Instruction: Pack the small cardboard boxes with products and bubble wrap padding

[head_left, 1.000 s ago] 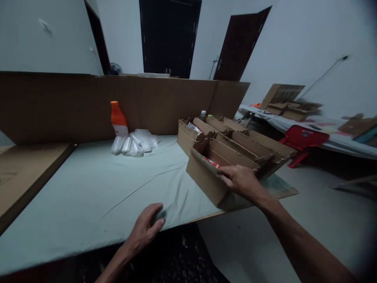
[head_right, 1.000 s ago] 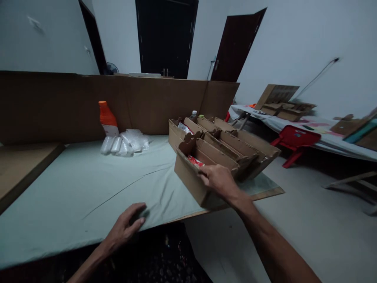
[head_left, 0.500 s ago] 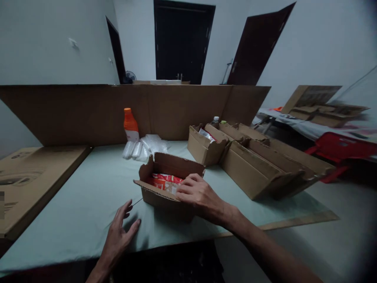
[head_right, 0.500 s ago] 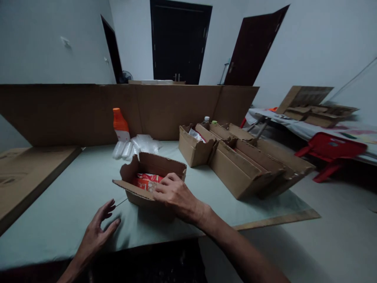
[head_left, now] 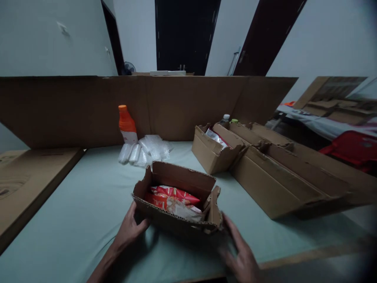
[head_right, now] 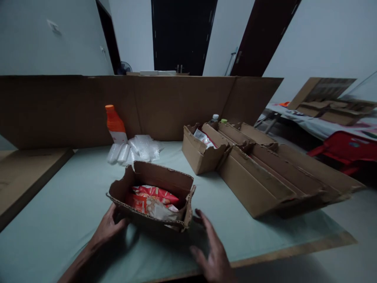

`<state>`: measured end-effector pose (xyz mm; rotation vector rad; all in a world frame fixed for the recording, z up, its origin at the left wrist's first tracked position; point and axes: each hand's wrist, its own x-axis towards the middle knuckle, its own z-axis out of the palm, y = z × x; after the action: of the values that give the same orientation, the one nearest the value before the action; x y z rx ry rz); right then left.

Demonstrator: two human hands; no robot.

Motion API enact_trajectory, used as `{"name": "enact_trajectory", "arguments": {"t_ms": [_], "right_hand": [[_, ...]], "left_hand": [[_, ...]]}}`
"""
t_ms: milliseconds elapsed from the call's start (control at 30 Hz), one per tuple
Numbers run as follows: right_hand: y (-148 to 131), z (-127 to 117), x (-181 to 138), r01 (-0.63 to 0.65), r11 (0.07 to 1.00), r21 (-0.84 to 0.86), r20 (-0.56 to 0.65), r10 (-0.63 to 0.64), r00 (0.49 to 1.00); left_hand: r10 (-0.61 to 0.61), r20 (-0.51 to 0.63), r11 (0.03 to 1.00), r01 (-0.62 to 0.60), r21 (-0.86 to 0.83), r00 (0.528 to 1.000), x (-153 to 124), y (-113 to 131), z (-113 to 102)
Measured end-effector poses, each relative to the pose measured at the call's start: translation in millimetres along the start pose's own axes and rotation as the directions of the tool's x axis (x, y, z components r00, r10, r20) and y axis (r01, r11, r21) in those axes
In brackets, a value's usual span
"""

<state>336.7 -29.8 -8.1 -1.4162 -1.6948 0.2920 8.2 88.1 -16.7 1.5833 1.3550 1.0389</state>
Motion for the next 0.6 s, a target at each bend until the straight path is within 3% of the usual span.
{"name": "enact_trajectory", "arguments": {"t_ms": [100,233,433,533,600], "right_hand": [[-4,24,12,-0.094,0.990,0.103,0.175,0.075,0.982],[-11,51,68,-0.182,0.959,0.216,0.258,0.123,0.958],[0,88,145,-0.038,0.920,0.391,0.363,-0.116,0.924],[20,84,179,0.036,0.957,0.288,0.431,-0.163,0.887],[35,82,211,0.043,0.990,0.132,0.396,-0.093,0.914]], "left_hand": [[-0.055,0.000,0.998,0.055,0.003,0.998,1,-1,2],[-0.122,-0.125,0.992,0.125,0.014,0.985,2,-7,-13],[-0.174,-0.256,0.983,0.181,0.003,0.951,22,-21,-43],[-0.186,-0.315,0.979,0.203,0.023,0.931,28,-35,-43],[-0.194,-0.337,0.974,0.221,0.045,0.921,28,-45,-37]]}}
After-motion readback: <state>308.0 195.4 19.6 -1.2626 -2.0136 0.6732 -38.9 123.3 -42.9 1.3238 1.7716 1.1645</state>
